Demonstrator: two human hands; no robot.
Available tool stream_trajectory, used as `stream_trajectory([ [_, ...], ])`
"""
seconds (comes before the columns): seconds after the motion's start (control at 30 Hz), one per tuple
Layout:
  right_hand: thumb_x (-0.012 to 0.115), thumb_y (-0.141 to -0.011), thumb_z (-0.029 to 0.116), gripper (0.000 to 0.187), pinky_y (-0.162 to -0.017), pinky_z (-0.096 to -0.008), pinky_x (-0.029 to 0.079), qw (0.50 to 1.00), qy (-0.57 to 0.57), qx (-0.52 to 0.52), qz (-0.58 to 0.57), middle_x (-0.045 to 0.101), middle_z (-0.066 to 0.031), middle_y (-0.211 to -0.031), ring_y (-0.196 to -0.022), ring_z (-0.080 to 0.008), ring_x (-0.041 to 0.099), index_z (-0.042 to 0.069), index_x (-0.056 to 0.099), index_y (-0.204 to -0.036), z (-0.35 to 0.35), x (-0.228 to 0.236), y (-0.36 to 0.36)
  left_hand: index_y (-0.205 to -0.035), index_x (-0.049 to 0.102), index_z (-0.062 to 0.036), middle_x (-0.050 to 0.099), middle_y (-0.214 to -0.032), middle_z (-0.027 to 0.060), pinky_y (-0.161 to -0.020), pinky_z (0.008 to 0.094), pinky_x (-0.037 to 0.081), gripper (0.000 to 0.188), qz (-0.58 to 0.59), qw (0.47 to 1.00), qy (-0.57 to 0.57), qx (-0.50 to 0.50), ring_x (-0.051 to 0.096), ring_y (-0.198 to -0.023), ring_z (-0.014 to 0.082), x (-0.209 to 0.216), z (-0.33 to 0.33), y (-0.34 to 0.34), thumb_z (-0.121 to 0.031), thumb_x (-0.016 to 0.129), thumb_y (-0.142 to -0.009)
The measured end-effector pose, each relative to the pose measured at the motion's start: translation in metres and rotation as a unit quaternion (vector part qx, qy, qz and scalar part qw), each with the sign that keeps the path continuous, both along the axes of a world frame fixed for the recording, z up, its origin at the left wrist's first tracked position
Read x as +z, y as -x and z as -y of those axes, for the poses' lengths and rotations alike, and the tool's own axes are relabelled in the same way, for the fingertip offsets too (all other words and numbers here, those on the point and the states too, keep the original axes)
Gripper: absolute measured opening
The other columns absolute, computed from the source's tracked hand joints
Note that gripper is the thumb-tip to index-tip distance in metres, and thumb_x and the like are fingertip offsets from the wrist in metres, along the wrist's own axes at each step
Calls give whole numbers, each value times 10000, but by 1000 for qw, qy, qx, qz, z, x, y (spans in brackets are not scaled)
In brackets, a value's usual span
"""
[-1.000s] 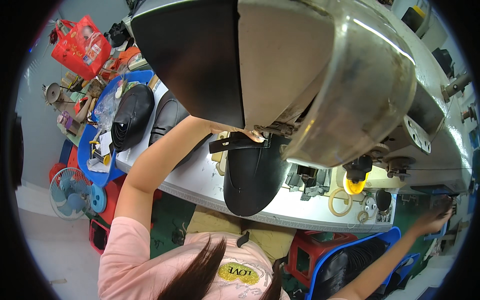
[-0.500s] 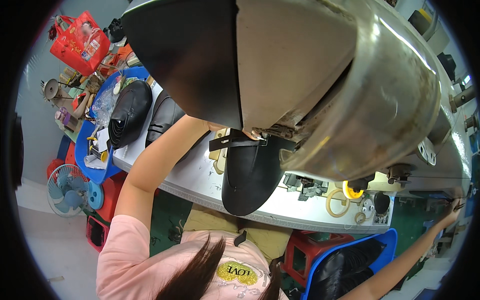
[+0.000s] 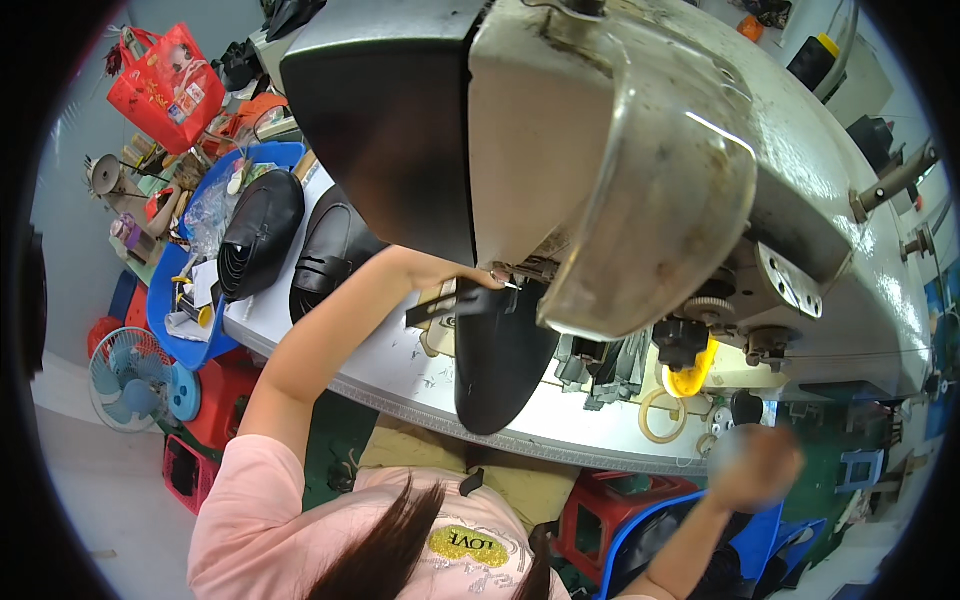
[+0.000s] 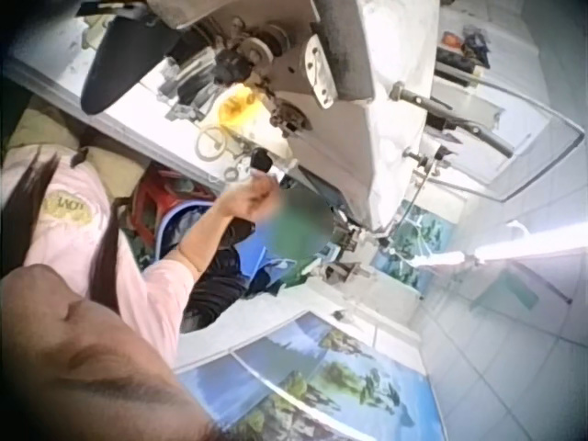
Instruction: The person operates an industrial sewing machine to stitch black leather shoe uppers. They repeatedly pick up a shoe part, align it under the machine's needle, and sew a seam along the edge. After each stitch, the person removes the shoe, inspects the seam, and places it on a pile of finished parts before picking up the next one.
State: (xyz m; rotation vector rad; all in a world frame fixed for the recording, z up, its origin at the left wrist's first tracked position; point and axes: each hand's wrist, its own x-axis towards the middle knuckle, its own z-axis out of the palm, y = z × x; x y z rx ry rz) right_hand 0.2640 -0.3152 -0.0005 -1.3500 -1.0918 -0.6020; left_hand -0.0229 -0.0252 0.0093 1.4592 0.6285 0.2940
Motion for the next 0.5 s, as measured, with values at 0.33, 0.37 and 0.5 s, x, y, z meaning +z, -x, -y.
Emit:
stream_trajectory([
  [0.33, 526, -823, 118, 167, -664, -256, 392, 726, 389, 534, -192, 513, -80, -823, -703, -152, 474, -5, 478, -925, -82, -66, 161, -769, 567, -115, 547, -768, 8, -1005, 461, 231, 177, 209, 952, -217, -48, 531, -806, 191, -58, 92, 87, -89, 693, -646],
  [0.37, 564, -801, 112, 171, -683, -274, 401, 700, 407, 562, -170, 511, -91, -812, -731, -180, 496, -16, 496, -891, -85, -57, 164, -765, 568, -135, 544, -764, 2, -1008, 466, 227, 165, 218, 941, -254, -48, 532, -813, 192, -52, 96, 91, -87, 684, -656],
  [0.5, 648, -738, 119, 184, -649, -287, 407, 703, 378, 587, -132, 514, -114, -789, -730, -219, 510, -19, 542, -799, -92, -36, 173, -750, 585, -234, 539, -749, -16, -1023, 484, 203, 176, 226, 914, -332, -58, 534, -826, 189, -41, 101, 99, -80, 645, -690],
])
